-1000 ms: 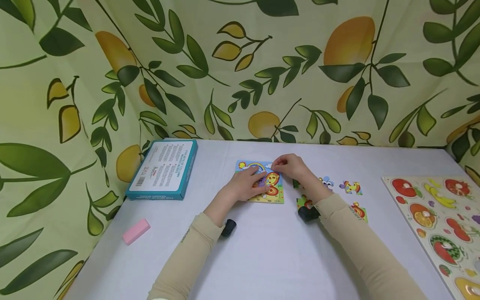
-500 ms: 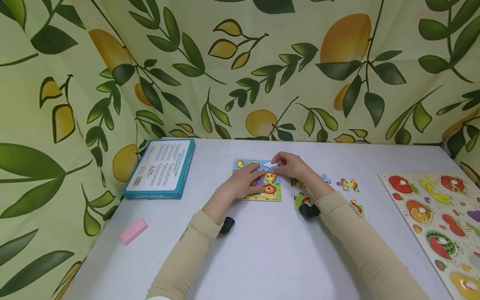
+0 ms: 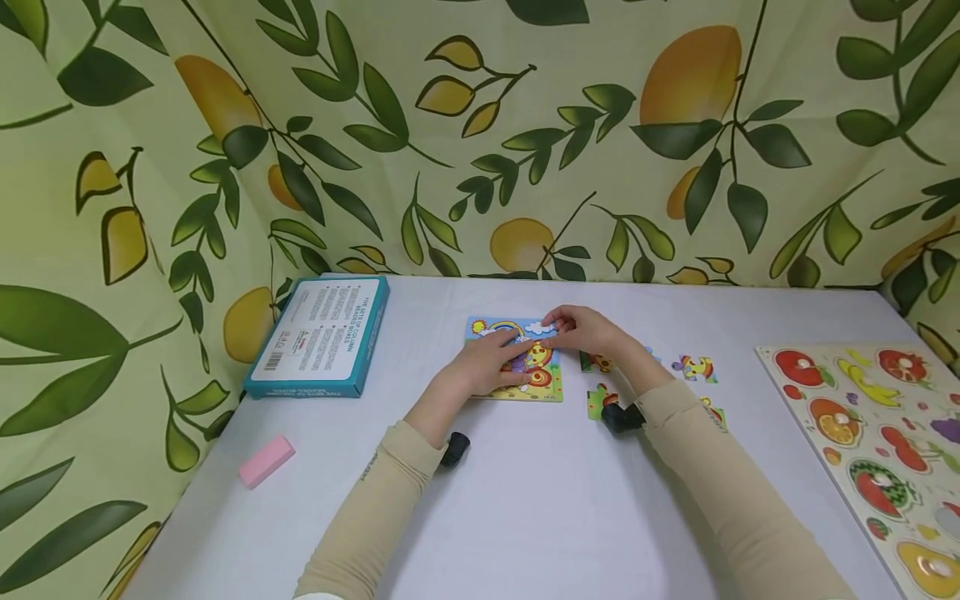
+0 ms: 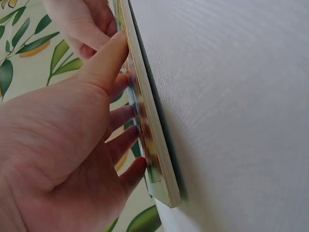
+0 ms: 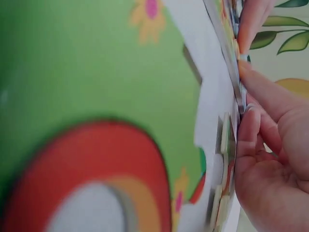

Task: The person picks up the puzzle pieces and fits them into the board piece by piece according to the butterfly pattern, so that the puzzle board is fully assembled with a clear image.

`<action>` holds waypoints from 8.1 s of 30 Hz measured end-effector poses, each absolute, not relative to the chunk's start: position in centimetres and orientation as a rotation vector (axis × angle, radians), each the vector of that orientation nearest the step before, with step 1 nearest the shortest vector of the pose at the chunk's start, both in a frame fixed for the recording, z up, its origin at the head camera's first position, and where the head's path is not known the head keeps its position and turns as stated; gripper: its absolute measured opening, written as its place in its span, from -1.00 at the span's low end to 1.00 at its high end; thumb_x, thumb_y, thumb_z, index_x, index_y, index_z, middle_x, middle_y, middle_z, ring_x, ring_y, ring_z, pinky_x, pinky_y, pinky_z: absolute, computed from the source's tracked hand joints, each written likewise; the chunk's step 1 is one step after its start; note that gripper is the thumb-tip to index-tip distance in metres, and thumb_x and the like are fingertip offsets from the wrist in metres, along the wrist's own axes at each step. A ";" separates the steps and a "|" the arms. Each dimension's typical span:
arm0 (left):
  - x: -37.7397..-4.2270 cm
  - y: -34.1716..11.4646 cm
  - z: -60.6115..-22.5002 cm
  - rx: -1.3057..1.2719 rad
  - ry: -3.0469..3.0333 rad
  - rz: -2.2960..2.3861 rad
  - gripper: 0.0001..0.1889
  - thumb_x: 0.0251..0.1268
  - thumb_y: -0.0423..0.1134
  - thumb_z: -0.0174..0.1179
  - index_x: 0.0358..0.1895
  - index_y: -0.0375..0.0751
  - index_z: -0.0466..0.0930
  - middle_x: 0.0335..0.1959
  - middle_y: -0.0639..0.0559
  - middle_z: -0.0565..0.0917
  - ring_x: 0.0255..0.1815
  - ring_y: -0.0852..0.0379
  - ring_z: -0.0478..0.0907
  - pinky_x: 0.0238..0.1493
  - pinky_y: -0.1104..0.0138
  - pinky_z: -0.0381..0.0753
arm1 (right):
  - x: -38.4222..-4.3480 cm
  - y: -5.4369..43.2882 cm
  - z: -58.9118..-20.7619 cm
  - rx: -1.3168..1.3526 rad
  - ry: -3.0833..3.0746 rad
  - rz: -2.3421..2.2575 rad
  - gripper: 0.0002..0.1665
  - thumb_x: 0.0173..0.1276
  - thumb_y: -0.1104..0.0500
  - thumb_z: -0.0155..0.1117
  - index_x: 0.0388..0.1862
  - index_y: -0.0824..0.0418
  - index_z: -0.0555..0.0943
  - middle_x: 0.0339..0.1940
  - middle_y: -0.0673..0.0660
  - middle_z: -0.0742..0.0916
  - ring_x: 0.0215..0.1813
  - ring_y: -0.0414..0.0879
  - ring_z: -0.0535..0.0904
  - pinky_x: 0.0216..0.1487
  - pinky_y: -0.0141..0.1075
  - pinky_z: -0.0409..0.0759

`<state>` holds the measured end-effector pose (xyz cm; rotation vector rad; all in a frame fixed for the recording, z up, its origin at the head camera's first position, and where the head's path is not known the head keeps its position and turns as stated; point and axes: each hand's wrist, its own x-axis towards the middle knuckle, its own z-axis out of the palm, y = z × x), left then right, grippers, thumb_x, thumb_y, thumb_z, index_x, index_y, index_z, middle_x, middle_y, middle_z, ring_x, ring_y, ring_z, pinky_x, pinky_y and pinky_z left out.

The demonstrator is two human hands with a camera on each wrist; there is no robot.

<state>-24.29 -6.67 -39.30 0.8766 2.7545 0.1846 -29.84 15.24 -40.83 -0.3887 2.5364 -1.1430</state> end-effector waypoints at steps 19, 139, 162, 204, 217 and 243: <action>-24.3 -6.6 -39.4 0.849 2.790 0.256 -0.32 0.39 0.17 0.10 0.50 0.09 0.22 0.51 -0.07 0.15 0.51 -0.13 0.01 0.43 -0.04 0.11 | -25.7 19.7 -38.0 -0.391 2.744 -0.852 -0.47 0.39 -0.01 0.27 0.21 0.27 0.56 0.14 0.30 0.61 0.11 0.17 0.46 0.06 0.06 0.50; -20.3 -13.9 -39.9 0.638 2.706 0.620 -0.38 0.52 -0.03 0.00 0.53 -0.11 0.11 0.58 -0.05 -0.02 0.56 -0.05 -0.06 0.47 0.08 0.06 | -27.0 7.3 -41.1 -0.469 2.636 -1.132 -0.64 0.17 -0.01 0.51 -0.18 0.13 0.62 -0.49 0.02 0.55 -0.42 -0.13 0.42 -0.38 -0.34 0.36; -21.1 -12.0 -39.8 0.799 2.824 0.455 -0.46 0.49 -0.08 0.03 0.45 -0.17 0.30 0.38 -0.09 0.32 0.32 -0.05 0.26 0.27 0.04 0.36 | -27.0 8.4 -40.9 -0.545 2.567 -1.136 -0.58 0.19 0.06 0.50 -0.08 0.19 0.54 -0.34 0.05 0.58 -0.33 -0.12 0.44 -0.29 -0.35 0.41; -20.8 -11.9 -40.1 0.723 2.818 0.445 -0.45 0.50 -0.03 0.03 0.48 -0.07 0.27 0.44 -0.07 0.29 0.39 -0.07 0.22 0.32 0.00 0.32 | -22.7 21.1 -38.9 -0.114 2.841 -1.256 -0.59 0.38 -0.01 0.30 0.01 0.25 0.54 -0.20 0.18 0.76 -0.17 0.05 0.63 -0.15 -0.19 0.48; -20.7 -11.8 -39.9 0.766 2.827 0.435 -0.47 0.50 -0.05 0.04 0.45 -0.08 0.31 0.41 -0.10 0.30 0.40 -0.08 0.21 0.32 0.00 0.31 | -25.1 12.6 -40.3 -0.096 2.452 -1.608 -0.61 0.29 0.08 0.41 -0.07 0.34 0.58 -0.33 0.13 0.77 -0.35 -0.14 0.67 -0.24 -0.40 0.61; -20.7 -11.9 -39.8 0.818 2.792 0.442 -0.46 0.52 -0.06 0.01 0.46 -0.17 0.27 0.49 -0.10 0.24 0.49 -0.06 0.12 0.42 0.02 0.18 | -26.2 9.9 -41.1 -0.130 2.555 -1.415 -0.70 0.29 0.09 0.41 -0.20 0.27 0.57 -0.42 0.11 0.70 -0.50 -0.15 0.62 -0.43 -0.40 0.60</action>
